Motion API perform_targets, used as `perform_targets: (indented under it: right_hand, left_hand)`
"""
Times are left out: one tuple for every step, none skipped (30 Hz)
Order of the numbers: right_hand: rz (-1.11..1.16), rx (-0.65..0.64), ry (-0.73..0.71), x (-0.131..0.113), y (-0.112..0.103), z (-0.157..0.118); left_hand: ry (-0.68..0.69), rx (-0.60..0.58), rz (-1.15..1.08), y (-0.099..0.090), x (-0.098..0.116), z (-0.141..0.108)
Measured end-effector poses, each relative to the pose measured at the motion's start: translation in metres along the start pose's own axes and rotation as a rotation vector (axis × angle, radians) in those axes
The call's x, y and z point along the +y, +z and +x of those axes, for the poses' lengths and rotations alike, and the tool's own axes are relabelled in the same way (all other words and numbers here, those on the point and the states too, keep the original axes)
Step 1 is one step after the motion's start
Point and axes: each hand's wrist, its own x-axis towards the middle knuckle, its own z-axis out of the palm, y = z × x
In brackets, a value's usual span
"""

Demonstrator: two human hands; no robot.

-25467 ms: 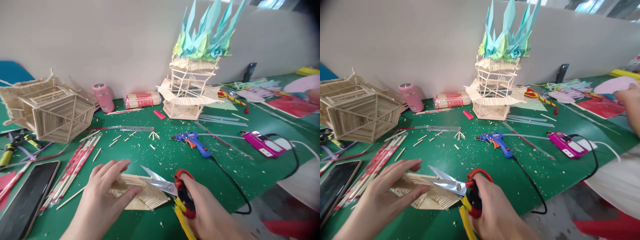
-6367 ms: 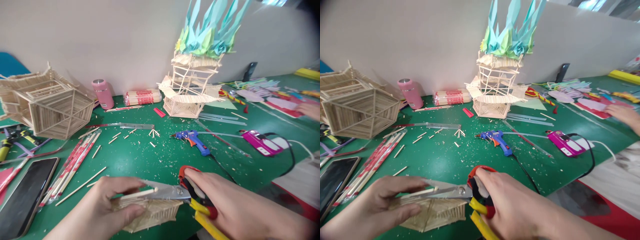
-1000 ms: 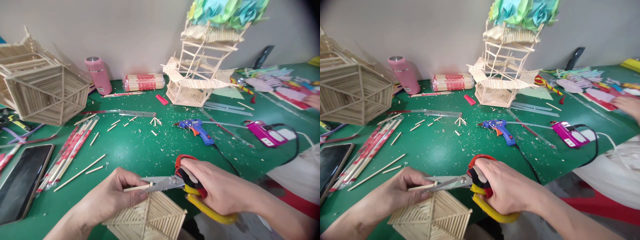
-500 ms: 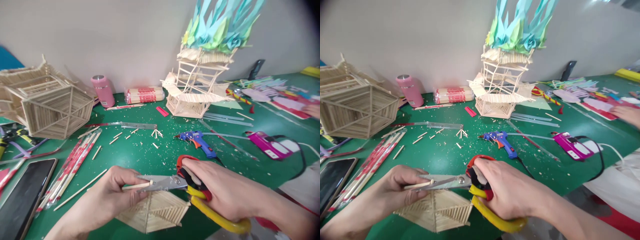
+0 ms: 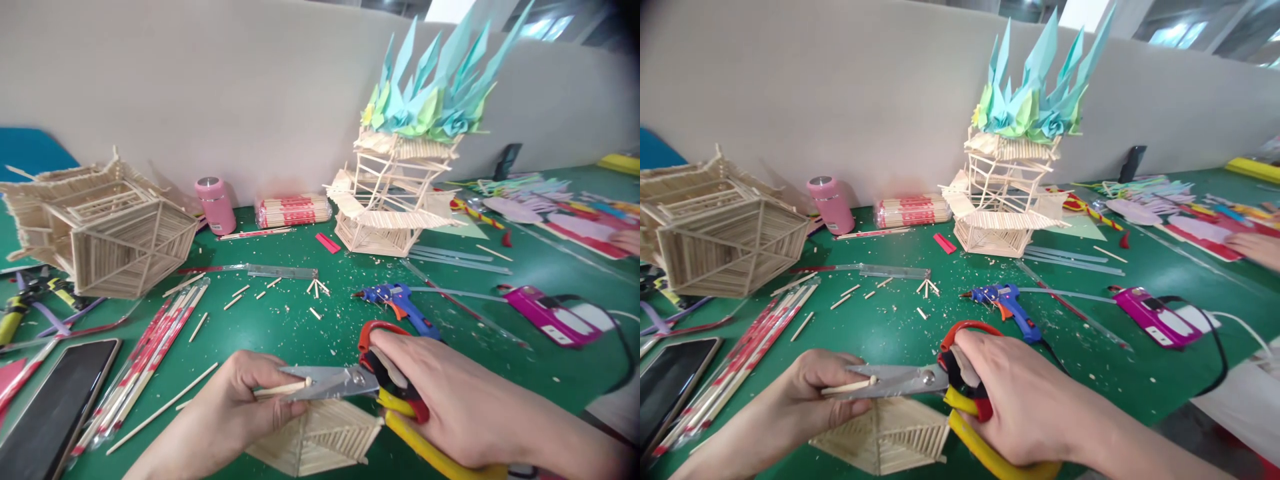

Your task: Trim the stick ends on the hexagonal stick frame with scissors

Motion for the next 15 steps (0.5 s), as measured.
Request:
perform_targets:
  right_hand:
    - [-0.003, -0.014, -0.010, 0.0000, -0.0022, -0.0002]
    - [-0.005, -0.030, -0.018, -0.0002, -0.0044, -0.0002]
    - [-0.005, -0.044, -0.028, -0.0005, -0.0065, 0.0000]
    - [-0.007, -0.055, -0.038, -0.0008, -0.0083, 0.0004]
    - [-0.010, -0.065, -0.045, -0.0010, -0.0098, 0.0009]
    - [-0.018, -0.071, -0.049, -0.0012, -0.0108, 0.0015]
    - [-0.025, -0.071, -0.054, -0.0013, -0.0112, 0.0021]
    - [-0.030, -0.065, -0.054, -0.0012, -0.0112, 0.0026]
    - [-0.034, -0.051, -0.056, -0.0010, -0.0107, 0.0030]
    - [-0.033, -0.033, -0.059, -0.0007, -0.0097, 0.0032]
    - [-0.031, -0.017, -0.063, -0.0004, -0.0084, 0.0033]
    - [-0.027, -0.002, -0.065, 0.0000, -0.0070, 0.0032]
    - [-0.024, 0.006, -0.068, 0.0004, -0.0055, 0.0031]
    - [-0.021, 0.009, -0.068, 0.0007, -0.0040, 0.0029]
    - [-0.018, 0.009, -0.068, 0.0010, -0.0025, 0.0027]
  left_hand:
    - [0.004, -0.007, 0.002, 0.0007, 0.0010, 0.0008]
    - [0.013, -0.016, 0.008, 0.0015, 0.0020, 0.0014]
    - [0.023, -0.029, 0.017, 0.0023, 0.0029, 0.0019]
    - [0.033, -0.037, 0.027, 0.0030, 0.0037, 0.0023]
    - [0.039, -0.042, 0.034, 0.0036, 0.0042, 0.0025]
    - [0.042, -0.042, 0.037, 0.0041, 0.0045, 0.0027]
    - [0.045, -0.045, 0.033, 0.0045, 0.0045, 0.0028]
    - [0.044, -0.044, 0.023, 0.0047, 0.0040, 0.0029]
    - [0.042, -0.041, 0.009, 0.0048, 0.0032, 0.0031]
    - [0.041, -0.040, -0.003, 0.0048, 0.0020, 0.0032]
    - [0.042, -0.040, -0.011, 0.0047, 0.0006, 0.0032]
    - [0.042, -0.040, -0.016, 0.0046, -0.0009, 0.0031]
    - [0.042, -0.041, -0.020, 0.0044, -0.0022, 0.0028]
    - [0.042, -0.042, -0.021, 0.0043, -0.0033, 0.0025]
    - [0.042, -0.045, -0.017, 0.0043, -0.0040, 0.0021]
